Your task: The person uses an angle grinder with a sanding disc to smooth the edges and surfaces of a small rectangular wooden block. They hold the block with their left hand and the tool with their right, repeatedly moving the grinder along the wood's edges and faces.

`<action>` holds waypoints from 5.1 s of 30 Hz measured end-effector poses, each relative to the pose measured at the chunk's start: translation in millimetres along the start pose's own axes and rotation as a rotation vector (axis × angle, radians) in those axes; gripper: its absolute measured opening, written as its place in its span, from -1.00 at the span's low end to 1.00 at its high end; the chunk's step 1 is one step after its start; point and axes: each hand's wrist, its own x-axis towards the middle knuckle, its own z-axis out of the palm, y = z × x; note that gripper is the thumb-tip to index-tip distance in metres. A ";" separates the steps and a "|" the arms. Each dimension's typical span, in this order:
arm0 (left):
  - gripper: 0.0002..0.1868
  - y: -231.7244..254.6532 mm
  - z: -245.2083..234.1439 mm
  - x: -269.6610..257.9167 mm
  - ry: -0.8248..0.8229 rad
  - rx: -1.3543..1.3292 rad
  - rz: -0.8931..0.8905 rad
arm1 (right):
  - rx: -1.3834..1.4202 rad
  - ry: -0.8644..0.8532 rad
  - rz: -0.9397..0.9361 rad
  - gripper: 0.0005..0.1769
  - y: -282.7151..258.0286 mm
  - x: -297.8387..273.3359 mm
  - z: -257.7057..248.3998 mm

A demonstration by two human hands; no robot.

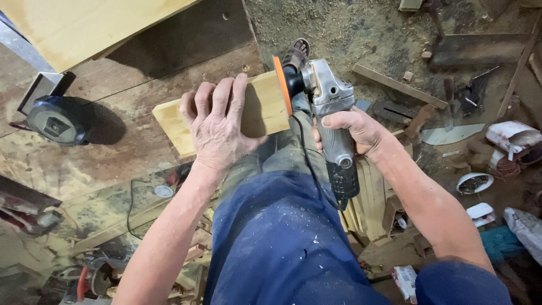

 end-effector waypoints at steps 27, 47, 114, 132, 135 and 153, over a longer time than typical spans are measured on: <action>-0.04 3.1 -2.8 3.7 0.049 0.016 -0.005 | 0.024 0.027 0.125 -0.71 45.1 -8.7 -29.4; 0.04 0.0 -9.0 7.2 0.008 0.003 -0.007 | 0.010 -0.067 0.064 -0.70 9.3 -3.7 -8.5; 0.04 0.9 -3.3 5.8 0.019 -0.019 -0.006 | 0.044 -0.003 0.169 -0.72 41.9 -6.1 -29.7; 0.06 1.7 -6.5 6.1 -0.031 -0.017 -0.018 | 0.005 -0.071 0.048 -0.68 -1.2 4.6 -9.1; 0.11 0.9 -4.2 3.6 -0.048 -0.013 -0.020 | 0.015 -0.067 0.068 -0.68 1.4 4.9 -12.0; 0.08 -0.2 -0.9 2.6 0.030 0.009 0.002 | 0.072 -0.126 0.105 -0.70 49.6 -17.2 -25.6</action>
